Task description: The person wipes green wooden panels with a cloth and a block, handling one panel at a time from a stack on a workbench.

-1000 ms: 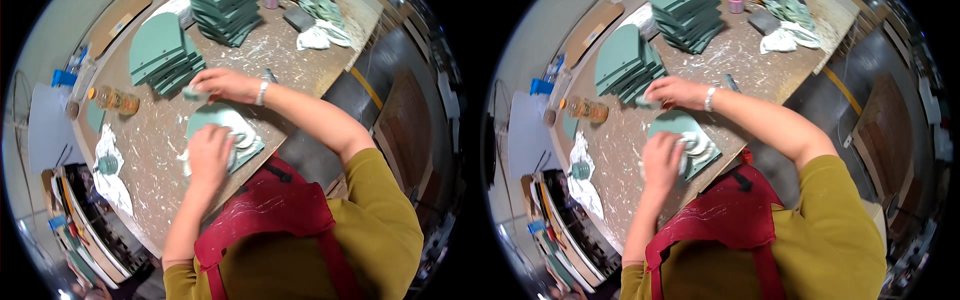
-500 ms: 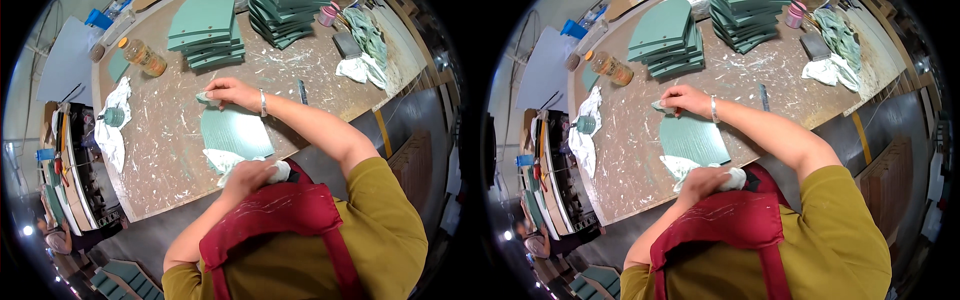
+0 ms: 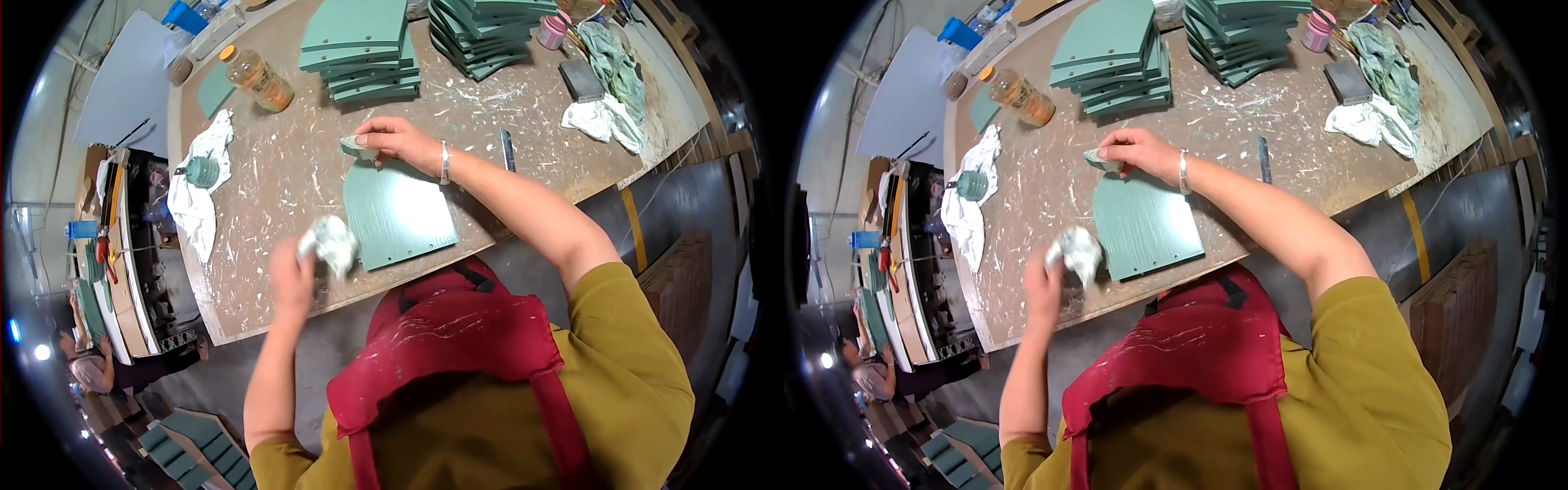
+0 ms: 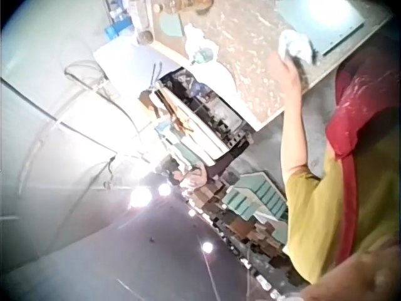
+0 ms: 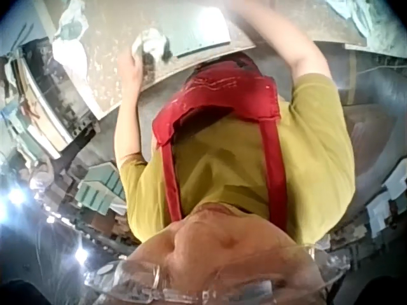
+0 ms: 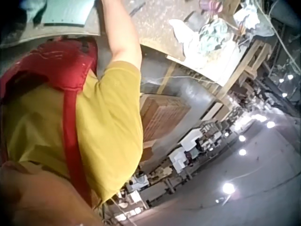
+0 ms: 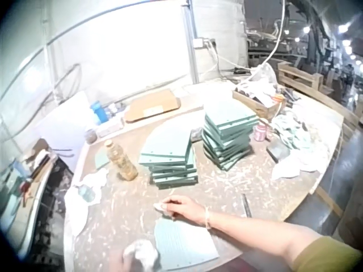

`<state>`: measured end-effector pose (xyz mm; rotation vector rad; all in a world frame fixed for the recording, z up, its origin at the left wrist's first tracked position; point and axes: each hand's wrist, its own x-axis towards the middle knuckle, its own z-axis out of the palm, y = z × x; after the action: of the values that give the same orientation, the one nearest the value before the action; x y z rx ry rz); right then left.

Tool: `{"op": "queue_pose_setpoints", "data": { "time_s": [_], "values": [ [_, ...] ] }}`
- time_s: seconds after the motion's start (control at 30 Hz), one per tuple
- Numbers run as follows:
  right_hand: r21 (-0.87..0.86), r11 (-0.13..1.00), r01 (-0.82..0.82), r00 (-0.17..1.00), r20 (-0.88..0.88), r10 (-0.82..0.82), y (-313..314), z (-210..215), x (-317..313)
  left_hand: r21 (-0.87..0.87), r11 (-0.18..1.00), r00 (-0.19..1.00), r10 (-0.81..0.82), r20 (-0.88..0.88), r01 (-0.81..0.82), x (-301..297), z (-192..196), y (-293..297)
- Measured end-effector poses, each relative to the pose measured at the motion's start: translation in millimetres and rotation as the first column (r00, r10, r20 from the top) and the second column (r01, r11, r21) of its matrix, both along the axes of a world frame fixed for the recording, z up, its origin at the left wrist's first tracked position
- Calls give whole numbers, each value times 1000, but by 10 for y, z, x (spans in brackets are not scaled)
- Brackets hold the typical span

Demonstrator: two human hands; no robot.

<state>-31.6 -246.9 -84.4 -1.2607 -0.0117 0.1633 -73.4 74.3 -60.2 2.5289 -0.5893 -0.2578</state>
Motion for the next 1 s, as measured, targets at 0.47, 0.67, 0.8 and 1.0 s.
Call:
{"op": "queue_pose_setpoints", "data": {
  "time_s": [0.47,0.67,0.8,1.0],
  "values": [
    [260,921,291,954,-151,-259,-48,92,-1165,-310,931,915,54,-401,-191,246,-164,-597],
    [298,851,433,901,-139,-410,-147,347,-1205,-452,862,888,-4,-459,-230,606,545,-612],
    [357,763,538,839,-139,-526,-350,422,-1260,-154,951,961,-253,109,268,332,1158,-1012],
    [422,722,549,821,-107,-561,-669,315,-1196,221,840,791,-541,285,495,-483,446,-1591]
  ]
}}
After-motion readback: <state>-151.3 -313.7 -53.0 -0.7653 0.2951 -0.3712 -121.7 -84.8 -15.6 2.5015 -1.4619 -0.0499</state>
